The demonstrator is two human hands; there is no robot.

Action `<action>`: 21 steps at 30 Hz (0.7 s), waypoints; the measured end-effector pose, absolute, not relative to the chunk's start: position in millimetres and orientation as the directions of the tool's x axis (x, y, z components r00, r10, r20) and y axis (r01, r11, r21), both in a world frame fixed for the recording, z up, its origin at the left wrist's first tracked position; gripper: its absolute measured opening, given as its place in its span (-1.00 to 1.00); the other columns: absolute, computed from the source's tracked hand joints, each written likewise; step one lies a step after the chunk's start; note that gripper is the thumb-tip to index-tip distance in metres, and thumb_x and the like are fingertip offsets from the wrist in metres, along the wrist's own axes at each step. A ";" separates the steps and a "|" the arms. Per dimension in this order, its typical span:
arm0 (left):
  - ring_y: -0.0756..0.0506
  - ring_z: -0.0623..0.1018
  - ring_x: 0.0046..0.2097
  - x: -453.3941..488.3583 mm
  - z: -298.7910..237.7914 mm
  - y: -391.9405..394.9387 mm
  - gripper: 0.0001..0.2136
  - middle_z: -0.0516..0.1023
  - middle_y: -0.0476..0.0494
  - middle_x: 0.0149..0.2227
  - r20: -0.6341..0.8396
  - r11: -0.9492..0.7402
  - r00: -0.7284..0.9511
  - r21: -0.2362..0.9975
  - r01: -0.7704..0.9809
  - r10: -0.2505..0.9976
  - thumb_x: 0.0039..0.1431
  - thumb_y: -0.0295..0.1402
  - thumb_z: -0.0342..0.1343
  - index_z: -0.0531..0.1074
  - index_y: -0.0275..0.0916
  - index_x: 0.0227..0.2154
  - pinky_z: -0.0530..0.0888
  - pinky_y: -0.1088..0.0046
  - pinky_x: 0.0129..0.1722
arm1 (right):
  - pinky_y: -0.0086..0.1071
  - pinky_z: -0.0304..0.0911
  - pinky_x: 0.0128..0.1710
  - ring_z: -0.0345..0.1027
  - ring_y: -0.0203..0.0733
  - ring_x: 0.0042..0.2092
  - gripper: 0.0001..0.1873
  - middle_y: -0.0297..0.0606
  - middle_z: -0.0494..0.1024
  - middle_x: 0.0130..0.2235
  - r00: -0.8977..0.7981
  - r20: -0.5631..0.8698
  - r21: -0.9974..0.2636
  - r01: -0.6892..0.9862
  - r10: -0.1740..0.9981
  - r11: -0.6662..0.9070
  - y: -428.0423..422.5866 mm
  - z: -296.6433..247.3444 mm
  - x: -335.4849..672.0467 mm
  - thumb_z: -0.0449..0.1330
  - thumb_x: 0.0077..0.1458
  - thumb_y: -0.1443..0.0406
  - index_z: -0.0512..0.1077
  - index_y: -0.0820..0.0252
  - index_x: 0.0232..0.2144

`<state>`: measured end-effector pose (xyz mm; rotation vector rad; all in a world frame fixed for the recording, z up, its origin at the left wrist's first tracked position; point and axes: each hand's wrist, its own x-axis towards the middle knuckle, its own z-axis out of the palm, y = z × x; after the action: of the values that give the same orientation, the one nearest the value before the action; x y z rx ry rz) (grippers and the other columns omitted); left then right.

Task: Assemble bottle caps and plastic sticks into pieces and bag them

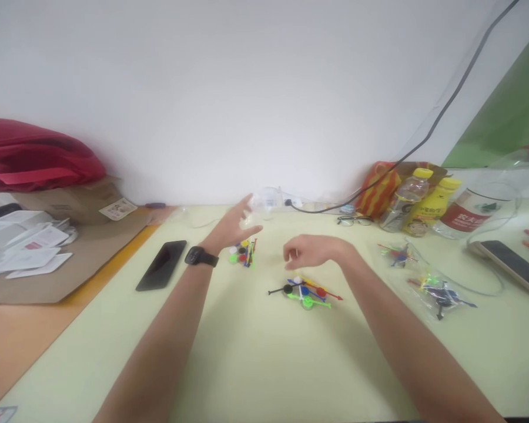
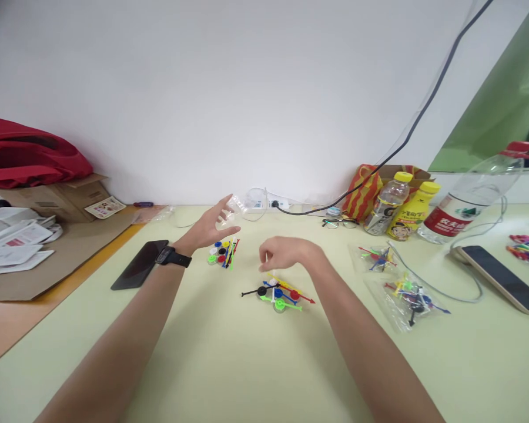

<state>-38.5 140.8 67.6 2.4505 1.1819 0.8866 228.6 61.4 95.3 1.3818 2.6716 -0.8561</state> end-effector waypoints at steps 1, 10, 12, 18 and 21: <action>-0.18 0.48 -0.08 -39.9 66.7 142.2 -0.11 0.46 -0.23 0.10 0.380 -0.604 0.469 0.524 0.601 0.797 0.14 -0.01 0.27 -0.01 -0.07 0.45 0.44 0.21 0.01 | -0.37 0.28 -0.33 0.47 -0.12 -0.24 -0.73 -0.17 0.64 -0.16 -0.611 -0.327 -0.429 0.776 0.721 0.463 60.0 91.4 222.0 0.34 0.06 0.12 0.58 0.17 -0.25; -0.16 0.51 -0.09 -30.1 71.0 137.1 -0.10 0.48 -0.22 0.10 0.236 -0.536 0.528 0.652 0.536 0.815 0.11 0.02 0.29 0.01 -0.02 0.45 0.49 0.28 -0.07 | -0.37 0.26 -0.39 0.50 -0.09 -0.28 -0.86 -0.15 0.67 -0.23 -0.519 -0.393 -0.326 0.850 0.759 0.413 61.8 87.1 225.9 0.26 -0.09 0.42 0.58 0.20 -0.41; -0.16 0.52 -0.10 -30.2 71.2 137.1 -0.08 0.49 -0.22 0.10 0.207 -0.524 0.543 0.666 0.532 0.814 0.11 -0.01 0.30 0.00 -0.02 0.45 0.49 0.28 -0.08 | -0.35 0.27 -0.37 0.51 -0.06 -0.23 -0.82 -0.13 0.66 -0.19 -0.510 -0.361 -0.330 0.853 0.781 0.404 64.2 91.1 238.4 0.24 -0.08 0.43 0.58 0.20 -0.35; -0.20 0.53 -0.05 -33.9 67.3 142.2 -0.09 0.50 -0.22 0.11 0.172 -0.529 0.588 0.674 0.515 0.791 0.10 -0.05 0.30 0.02 -0.03 0.45 0.48 0.26 -0.06 | -0.34 0.29 -0.38 0.50 -0.05 -0.25 -0.70 -0.19 0.64 -0.23 -0.400 -0.240 -0.405 0.869 0.884 0.283 68.7 107.8 283.1 0.21 -0.10 0.44 0.57 0.11 -0.27; -0.20 0.55 -0.06 -33.2 66.8 142.5 -0.13 0.52 -0.22 0.09 0.167 -0.531 0.608 0.694 0.487 0.776 0.09 -0.04 0.29 0.08 -0.03 0.43 0.49 0.26 -0.07 | -0.34 0.32 -0.35 0.51 -0.07 -0.25 -0.71 -0.23 0.64 -0.26 -0.342 -0.123 -0.450 0.856 0.932 0.255 68.0 116.4 302.9 0.22 -0.08 0.41 0.56 0.10 -0.25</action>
<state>-33.2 142.5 66.8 2.2285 0.9912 0.6230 302.9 68.0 116.4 1.8848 2.6164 -0.7478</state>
